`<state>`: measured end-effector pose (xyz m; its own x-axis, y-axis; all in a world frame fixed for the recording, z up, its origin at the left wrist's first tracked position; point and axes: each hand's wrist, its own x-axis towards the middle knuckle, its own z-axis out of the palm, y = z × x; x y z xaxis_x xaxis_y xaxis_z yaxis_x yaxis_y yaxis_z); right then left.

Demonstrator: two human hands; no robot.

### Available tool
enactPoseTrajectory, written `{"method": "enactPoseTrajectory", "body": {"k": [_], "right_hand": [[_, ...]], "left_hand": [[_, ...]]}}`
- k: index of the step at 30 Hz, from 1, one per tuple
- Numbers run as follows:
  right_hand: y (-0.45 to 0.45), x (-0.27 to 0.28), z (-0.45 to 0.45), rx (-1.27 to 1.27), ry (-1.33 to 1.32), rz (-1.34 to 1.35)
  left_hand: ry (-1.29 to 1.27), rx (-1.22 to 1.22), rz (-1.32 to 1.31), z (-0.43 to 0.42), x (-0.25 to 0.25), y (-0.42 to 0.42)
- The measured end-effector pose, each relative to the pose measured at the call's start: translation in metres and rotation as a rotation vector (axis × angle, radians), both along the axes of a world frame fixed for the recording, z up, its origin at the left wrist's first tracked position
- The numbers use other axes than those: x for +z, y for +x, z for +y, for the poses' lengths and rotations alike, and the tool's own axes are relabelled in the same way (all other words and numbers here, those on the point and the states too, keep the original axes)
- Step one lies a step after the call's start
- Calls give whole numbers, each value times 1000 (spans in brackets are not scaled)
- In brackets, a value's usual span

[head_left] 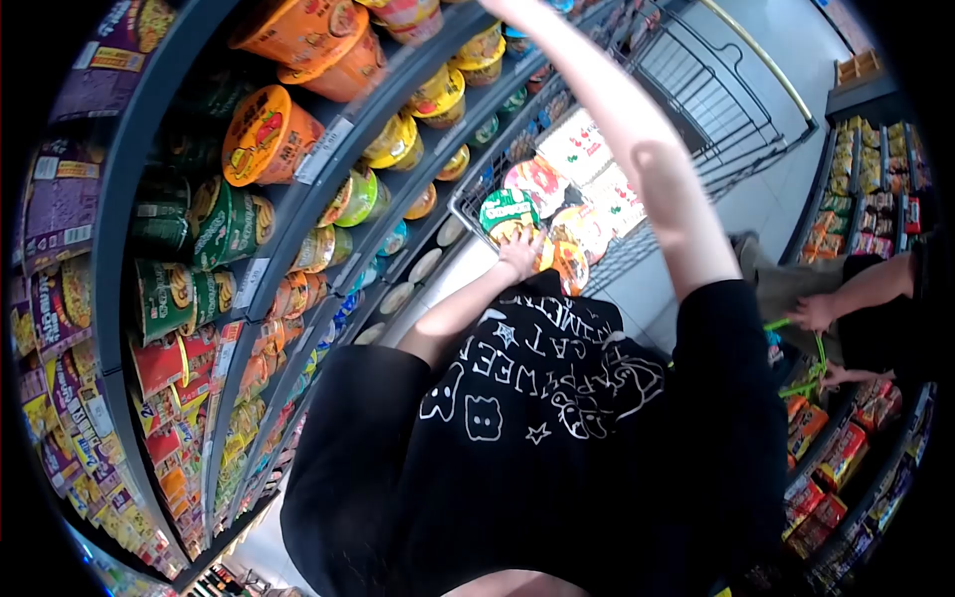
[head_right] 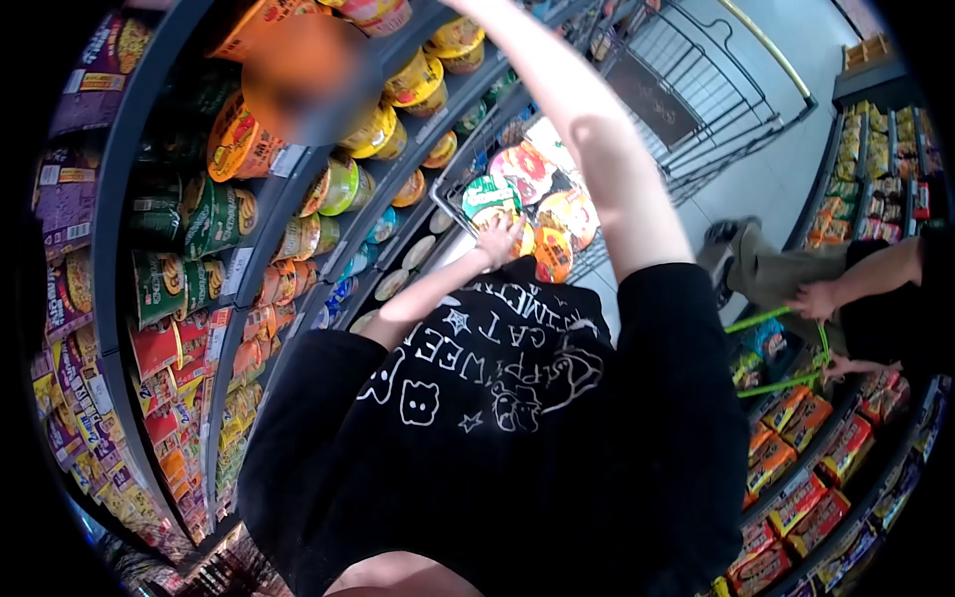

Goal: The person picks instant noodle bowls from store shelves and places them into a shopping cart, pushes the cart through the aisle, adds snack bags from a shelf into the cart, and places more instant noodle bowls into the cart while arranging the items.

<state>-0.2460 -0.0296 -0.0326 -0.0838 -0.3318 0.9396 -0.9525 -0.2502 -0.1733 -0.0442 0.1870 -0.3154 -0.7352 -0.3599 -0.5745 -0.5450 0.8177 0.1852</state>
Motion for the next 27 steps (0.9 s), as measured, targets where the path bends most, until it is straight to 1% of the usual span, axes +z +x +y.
{"method": "enactPoseTrajectory", "body": {"k": [1, 3, 4, 5, 6, 7, 8, 9, 10, 11, 13, 14, 15, 17, 18, 19, 20, 21, 22, 23, 24, 25, 26, 27], "right_hand": [[4, -38, 14, -150, 39, -40], [18, -114, 68, -86, 89, -269], [31, -158, 99, -93, 200, -445], [44, -208, 134, -113, 313, -490], [58, -267, 177, -158, 521, -539], [67, -316, 226, -182, 757, -491], [76, -328, 275, -81, 938, -512], [87, -339, 317, -148, 1230, -501], [89, -349, 343, -141, 1487, -561], [88, -339, 354, -126, 1740, -617], [77, -373, 349, -82, 1651, -399], [69, -361, 342, -121, 1691, -559], [67, -366, 341, -117, 1576, -579], [63, -369, 340, -149, 1676, -581], [63, -383, 348, -117, 1638, -614], [71, -378, 355, -121, 1393, -688], [80, -375, 356, -207, 1451, -772], [84, -358, 352, -296, 1511, -852], [81, -362, 352, -296, 1505, -858], [76, -378, 356, -207, 1459, -843], [73, -388, 357, -119, 1411, -828], [72, -386, 356, -120, 1406, -833], [72, -382, 355, -140, 1439, -859], [72, -380, 355, -157, 1474, -883]], "left_hand": [[44, 14, -16, -1, -7, 0], [21, 10, 17, -1, -24, 1], [12, -5, 2, -1, -26, 1], [-24, -29, -17, -1, -26, 1], [-11, -17, 6, -1, -27, 3], [0, -6, 28, -3, -26, 4], [-3, -15, 25, -3, -25, 4], [-38, -30, 58, -1, -22, 6], [-74, -43, 91, 0, -19, 9], [-80, -50, 85, 0, -15, 10], [-67, -58, 208, -1, -5, 9], [-74, -72, 285, -1, -19, 12], [87, 96, 225, -1, -18, 9], [18, 28, 318, -5, -26, 10], [-29, 65, 323, -7, -21, 8], [-39, 56, 315, -12, -8, 6], [-31, 164, 422, -18, 5, 1], [-19, 275, 532, -23, 31, -8], [-6, 386, 642, -30, 53, -19], [11, 498, 751, -36, 74, -28], [-196, 371, 909, -52, 93, -35], [-403, 235, 1059, -71, 117, -42], [-361, 333, 1139, -81, 163, -50], [-374, 188, 1117, -104, 202, -52]]}}
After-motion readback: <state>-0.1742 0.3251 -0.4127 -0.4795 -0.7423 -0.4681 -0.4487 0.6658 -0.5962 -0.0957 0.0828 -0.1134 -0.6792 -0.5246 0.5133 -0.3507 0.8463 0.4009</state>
